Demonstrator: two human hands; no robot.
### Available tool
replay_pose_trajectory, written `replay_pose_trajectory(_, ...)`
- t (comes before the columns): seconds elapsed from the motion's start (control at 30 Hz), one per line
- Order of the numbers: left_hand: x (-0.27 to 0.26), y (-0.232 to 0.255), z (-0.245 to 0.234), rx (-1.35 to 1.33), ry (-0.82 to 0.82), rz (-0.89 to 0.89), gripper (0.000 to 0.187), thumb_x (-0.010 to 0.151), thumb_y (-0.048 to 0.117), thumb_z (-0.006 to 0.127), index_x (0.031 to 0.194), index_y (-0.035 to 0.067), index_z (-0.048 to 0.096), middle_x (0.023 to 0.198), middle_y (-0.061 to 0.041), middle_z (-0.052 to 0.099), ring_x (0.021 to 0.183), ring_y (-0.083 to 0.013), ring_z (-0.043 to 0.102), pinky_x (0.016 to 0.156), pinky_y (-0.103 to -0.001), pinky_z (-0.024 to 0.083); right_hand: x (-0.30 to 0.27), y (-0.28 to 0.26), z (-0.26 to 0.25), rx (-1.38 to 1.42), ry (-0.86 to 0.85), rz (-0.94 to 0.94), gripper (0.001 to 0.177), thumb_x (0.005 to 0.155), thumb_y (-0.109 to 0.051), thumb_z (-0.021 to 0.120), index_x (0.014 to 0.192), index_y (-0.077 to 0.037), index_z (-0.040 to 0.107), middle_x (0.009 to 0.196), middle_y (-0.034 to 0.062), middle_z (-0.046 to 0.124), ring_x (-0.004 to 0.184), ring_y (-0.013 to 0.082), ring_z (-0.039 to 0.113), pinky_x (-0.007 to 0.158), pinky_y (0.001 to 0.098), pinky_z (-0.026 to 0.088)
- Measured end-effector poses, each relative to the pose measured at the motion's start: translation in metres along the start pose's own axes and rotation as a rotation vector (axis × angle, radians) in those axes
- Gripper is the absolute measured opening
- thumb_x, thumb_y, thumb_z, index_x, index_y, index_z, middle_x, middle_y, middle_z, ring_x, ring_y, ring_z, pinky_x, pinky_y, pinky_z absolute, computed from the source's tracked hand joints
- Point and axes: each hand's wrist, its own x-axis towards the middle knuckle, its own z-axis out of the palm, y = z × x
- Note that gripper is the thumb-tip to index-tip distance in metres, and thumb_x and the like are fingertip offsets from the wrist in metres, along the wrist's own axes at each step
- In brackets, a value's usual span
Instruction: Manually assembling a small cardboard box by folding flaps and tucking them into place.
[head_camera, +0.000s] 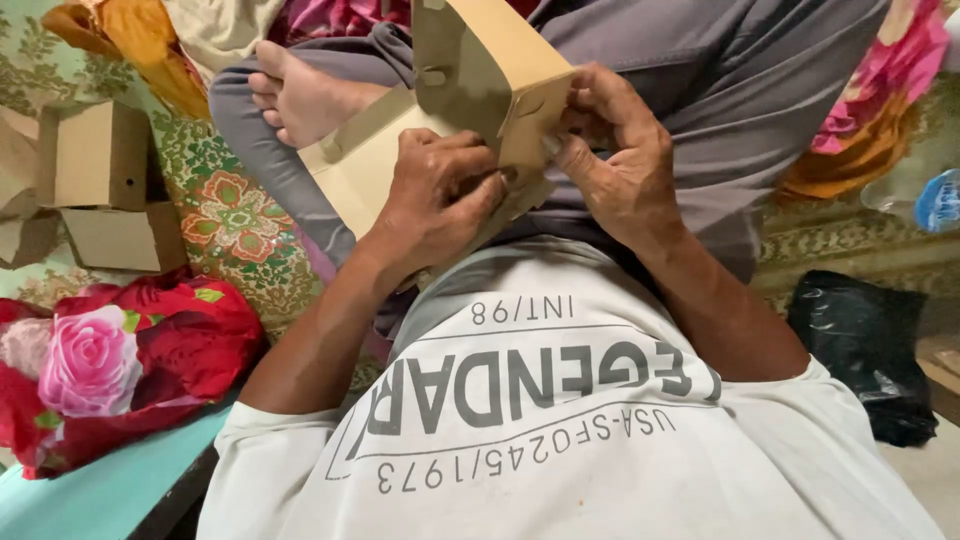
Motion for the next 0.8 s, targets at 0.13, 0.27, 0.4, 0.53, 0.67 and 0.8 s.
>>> replay_pose_trajectory(0.13,0.005,0.006,-0.007,-0.192,0.0,0.109,0.021,0.092,0.006,0.063,0.072,0.0,0.065,0.061,-0.005,0.048,0.049,-0.0186,0.035,0.052,-0.035,0.028,0.0,-0.005,0.003,-0.021,0.019,0.027,0.04,0.106,-0.02,0.067,0.139,-0.001,0.054,0.119,0.0087,0.064,0.108,0.0152,0.062,0.094,0.0264,0.056)
replay_pose_trajectory(0.27,0.003,0.005,-0.008,-0.204,-0.022,0.051,0.026,0.091,0.006,0.06,0.066,0.002,0.053,0.06,-0.005,0.041,0.05,-0.0166,0.032,0.051,-0.035,0.026,0.001,-0.007,0.004,-0.004,0.036,0.015,0.034,0.106,-0.019,0.066,0.133,0.001,0.058,0.117,0.0097,0.066,0.106,0.0145,0.064,0.093,0.0254,0.057)
replay_pose_trajectory(0.4,0.002,0.004,-0.006,-0.112,-0.002,0.04,0.018,0.09,0.01,0.06,0.083,0.002,0.075,0.062,-0.005,0.055,0.048,-0.016,0.044,0.052,-0.034,0.034,0.002,-0.01,0.005,0.003,0.041,-0.011,0.029,0.107,-0.016,0.065,0.128,0.003,0.06,0.115,0.0107,0.067,0.105,0.0161,0.065,0.092,0.0266,0.059)
replay_pose_trajectory(0.53,0.002,0.007,-0.001,-0.02,0.079,0.044,0.019,0.091,0.013,0.066,0.075,0.004,0.069,0.063,-0.005,0.057,0.05,-0.0188,0.049,0.053,-0.037,0.035,0.001,-0.007,0.004,-0.11,0.034,-0.009,0.025,0.107,-0.015,0.064,0.126,0.001,0.062,0.115,0.0102,0.069,0.105,0.0168,0.067,0.09,0.0271,0.058)
replay_pose_trajectory(0.67,0.005,0.015,0.003,-0.102,0.187,-0.065,0.025,0.093,0.014,0.072,0.076,0.004,0.057,0.063,-0.004,0.054,0.054,-0.0146,0.039,0.052,-0.036,0.03,0.001,-0.006,0.006,-0.148,-0.013,-0.017,0.026,0.107,-0.014,0.065,0.126,0.003,0.062,0.115,0.0105,0.069,0.104,0.0168,0.067,0.092,0.028,0.059)
replay_pose_trajectory(0.8,-0.006,0.0,0.021,0.082,0.249,-0.07,0.027,0.094,0.016,0.071,0.075,0.008,0.055,0.07,-0.005,0.06,0.063,-0.024,0.052,0.072,-0.041,0.029,0.0,-0.002,0.006,-0.188,-0.045,-0.018,0.023,0.107,-0.012,0.066,0.124,0.002,0.063,0.107,0.0097,0.068,0.093,0.0145,0.067,0.086,0.0273,0.06)
